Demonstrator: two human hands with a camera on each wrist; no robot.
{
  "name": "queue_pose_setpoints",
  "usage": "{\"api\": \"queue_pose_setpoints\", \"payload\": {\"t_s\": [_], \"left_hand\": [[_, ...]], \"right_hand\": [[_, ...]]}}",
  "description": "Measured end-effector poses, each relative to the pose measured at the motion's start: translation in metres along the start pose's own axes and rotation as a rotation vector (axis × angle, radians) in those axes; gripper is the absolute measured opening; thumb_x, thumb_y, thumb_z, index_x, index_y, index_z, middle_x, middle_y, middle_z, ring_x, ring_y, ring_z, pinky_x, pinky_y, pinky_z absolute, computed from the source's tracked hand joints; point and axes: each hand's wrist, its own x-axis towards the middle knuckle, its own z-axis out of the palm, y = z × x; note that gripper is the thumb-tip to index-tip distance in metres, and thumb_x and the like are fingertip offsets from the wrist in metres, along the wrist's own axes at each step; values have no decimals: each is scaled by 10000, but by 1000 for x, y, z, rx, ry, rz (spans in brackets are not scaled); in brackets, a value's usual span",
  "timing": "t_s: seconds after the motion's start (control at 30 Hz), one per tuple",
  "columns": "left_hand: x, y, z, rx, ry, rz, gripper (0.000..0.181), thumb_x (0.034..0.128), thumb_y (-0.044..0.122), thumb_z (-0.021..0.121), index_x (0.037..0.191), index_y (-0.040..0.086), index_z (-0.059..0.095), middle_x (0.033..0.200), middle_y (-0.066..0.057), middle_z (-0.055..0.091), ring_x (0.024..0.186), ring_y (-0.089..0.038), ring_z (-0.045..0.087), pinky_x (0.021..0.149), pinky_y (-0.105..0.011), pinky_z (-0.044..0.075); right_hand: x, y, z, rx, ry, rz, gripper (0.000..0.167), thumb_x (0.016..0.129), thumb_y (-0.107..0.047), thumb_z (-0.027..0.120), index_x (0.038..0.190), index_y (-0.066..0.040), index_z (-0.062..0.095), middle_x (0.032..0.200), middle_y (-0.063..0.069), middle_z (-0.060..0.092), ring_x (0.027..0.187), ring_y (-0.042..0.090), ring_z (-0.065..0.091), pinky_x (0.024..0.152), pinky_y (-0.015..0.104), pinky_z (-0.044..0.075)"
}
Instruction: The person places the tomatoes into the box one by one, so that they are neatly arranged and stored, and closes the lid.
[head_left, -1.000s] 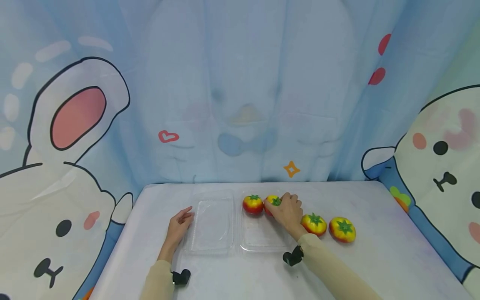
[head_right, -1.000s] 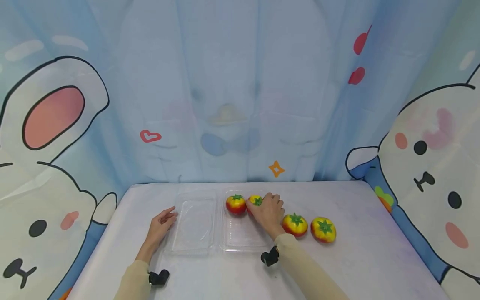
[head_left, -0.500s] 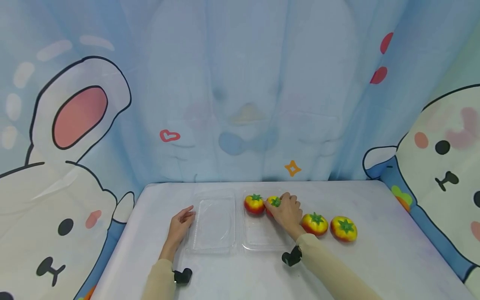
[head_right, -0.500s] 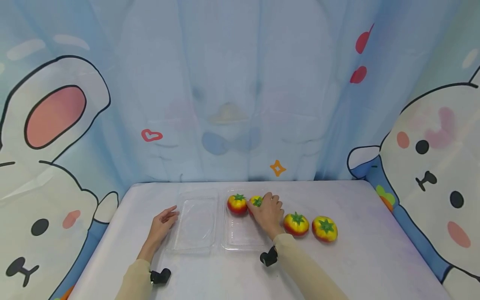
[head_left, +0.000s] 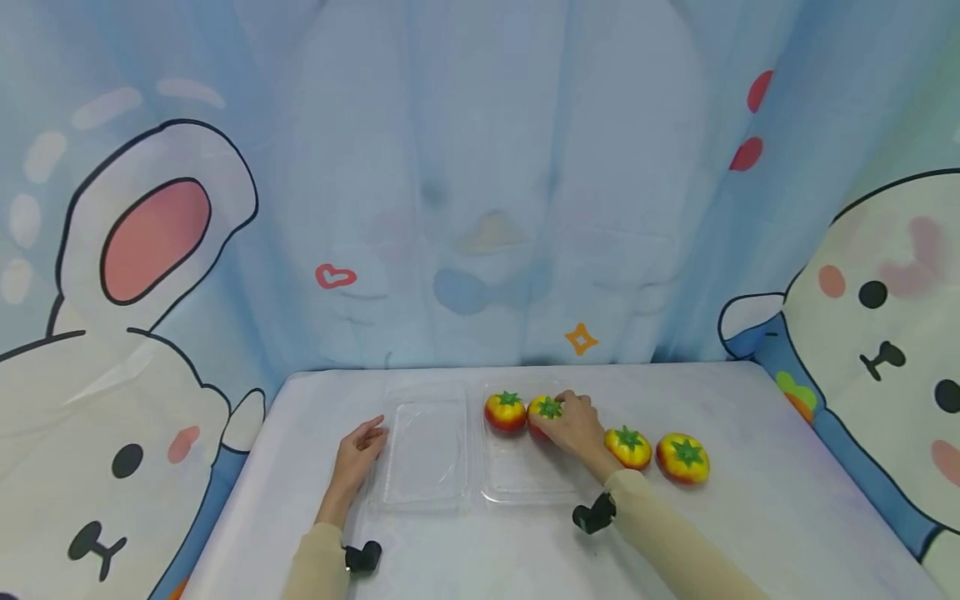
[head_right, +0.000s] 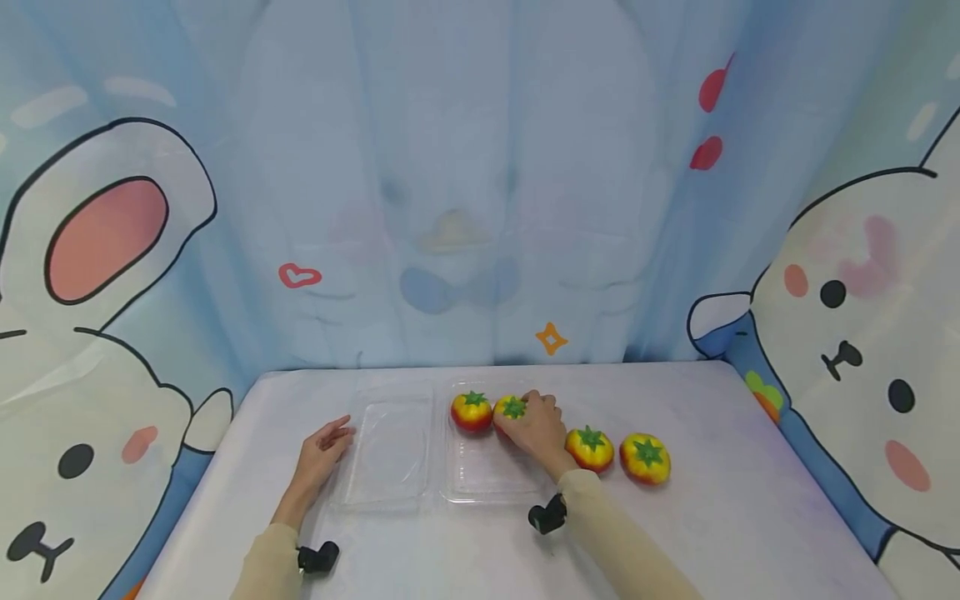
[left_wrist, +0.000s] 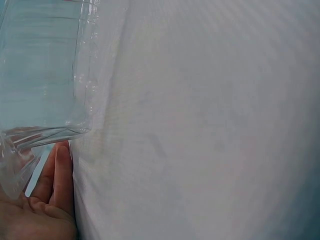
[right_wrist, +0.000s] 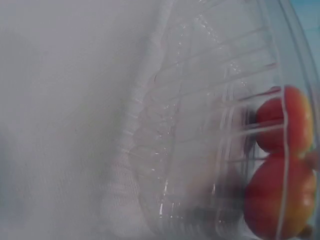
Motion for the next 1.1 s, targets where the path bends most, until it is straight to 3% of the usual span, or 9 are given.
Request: {"api": "queue_pose_setpoints", "payload": {"t_s": [0.2,0.5,0.67,0.83,0.97,1.1], "left_hand": [[-3,1,1,3,-13,-11,399,959,90,633,1341,-9,580,1184,-190,643,938,-134,582,746,-154,486],[-20,28,0,-6,-41,-20,406,951,11,605,1342,-78,543,1191,-267,623,974,-226,593,735,-150,485],[-12,13,-1,-14,-28,-29,408,961,48,615,1356,-32,554,1209,-232,626,984,-194,591,742,-149,479],[-3,-2,0,5,-11,-33,404,964,101,630,1355,17,576,1201,-186,638,968,-143,593,768,-158,487],[0,-1,1,3,-9,-44,402,959,92,629,1354,33,583,1193,-174,642,967,-146,589,774,-164,488],[0,2,0,0,-11,-50,403,961,97,630,1356,29,582,1198,-177,639,957,-128,581,761,-155,481]], "right_hand": [[-3,4,1,19,5,-4,697,831,-475,705,1267,34,514,1199,266,498,1026,391,530,899,628,428],[-5,7,2,11,8,2,718,839,-481,729,1283,36,502,1235,271,475,1054,385,515,931,629,432],[-5,6,-4,27,2,-7,753,837,-537,706,1291,33,512,1262,278,465,1036,376,524,917,559,475],[-5,8,-20,69,28,-12,756,905,-603,573,1332,16,497,1337,286,422,1094,412,511,943,589,433],[-3,20,-43,93,77,-56,655,997,-517,448,1358,29,481,1347,301,424,1160,445,486,986,601,390],[2,40,-68,92,102,-101,562,1028,-391,422,1375,49,459,1344,312,441,1206,460,452,1018,607,365]]}}
